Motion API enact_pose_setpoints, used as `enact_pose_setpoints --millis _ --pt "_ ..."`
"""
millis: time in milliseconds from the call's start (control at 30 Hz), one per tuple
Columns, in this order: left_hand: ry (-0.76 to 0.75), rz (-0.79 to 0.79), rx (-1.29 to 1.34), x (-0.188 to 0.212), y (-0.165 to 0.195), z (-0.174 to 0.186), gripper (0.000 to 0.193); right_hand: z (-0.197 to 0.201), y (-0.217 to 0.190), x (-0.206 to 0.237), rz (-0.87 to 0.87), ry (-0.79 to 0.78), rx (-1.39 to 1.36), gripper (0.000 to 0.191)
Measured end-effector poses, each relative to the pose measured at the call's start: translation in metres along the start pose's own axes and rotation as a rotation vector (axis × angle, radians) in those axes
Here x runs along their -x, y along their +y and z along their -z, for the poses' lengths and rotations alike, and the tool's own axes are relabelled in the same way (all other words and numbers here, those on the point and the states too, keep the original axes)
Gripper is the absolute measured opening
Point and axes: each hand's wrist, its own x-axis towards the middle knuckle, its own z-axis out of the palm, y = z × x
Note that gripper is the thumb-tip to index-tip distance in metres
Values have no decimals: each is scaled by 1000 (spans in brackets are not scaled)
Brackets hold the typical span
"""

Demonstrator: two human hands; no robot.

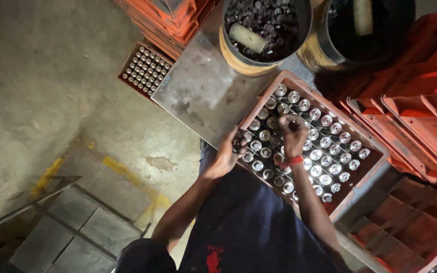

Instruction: The person repeatedly picks up small metal caps from a bucket and places them into a red crate, filling the crate's compartments. The person also uses a cylindrical tool to press down on the caps in the crate.

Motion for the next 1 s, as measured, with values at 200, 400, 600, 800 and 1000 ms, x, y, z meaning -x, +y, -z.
enact_pose_setpoints --millis 200,400,600,800,1000 --pt "-73 -29 5 -3 8 11 18 -5 -21 -50 119 43 108 16" --pt "-89 -89 -12 3 5 10 16 -24 -45 -81 265 0 128 20" --pt "-81 -113 -2 0 4 23 18 -38 -55 -92 508 111 804 16" --pt "-137 -122 -110 5 6 13 42 -31 -42 -69 605 132 693 20" --pt "-169 -237 -487 18 3 -11 47 -14 -12 8 -19 -220 187 27"
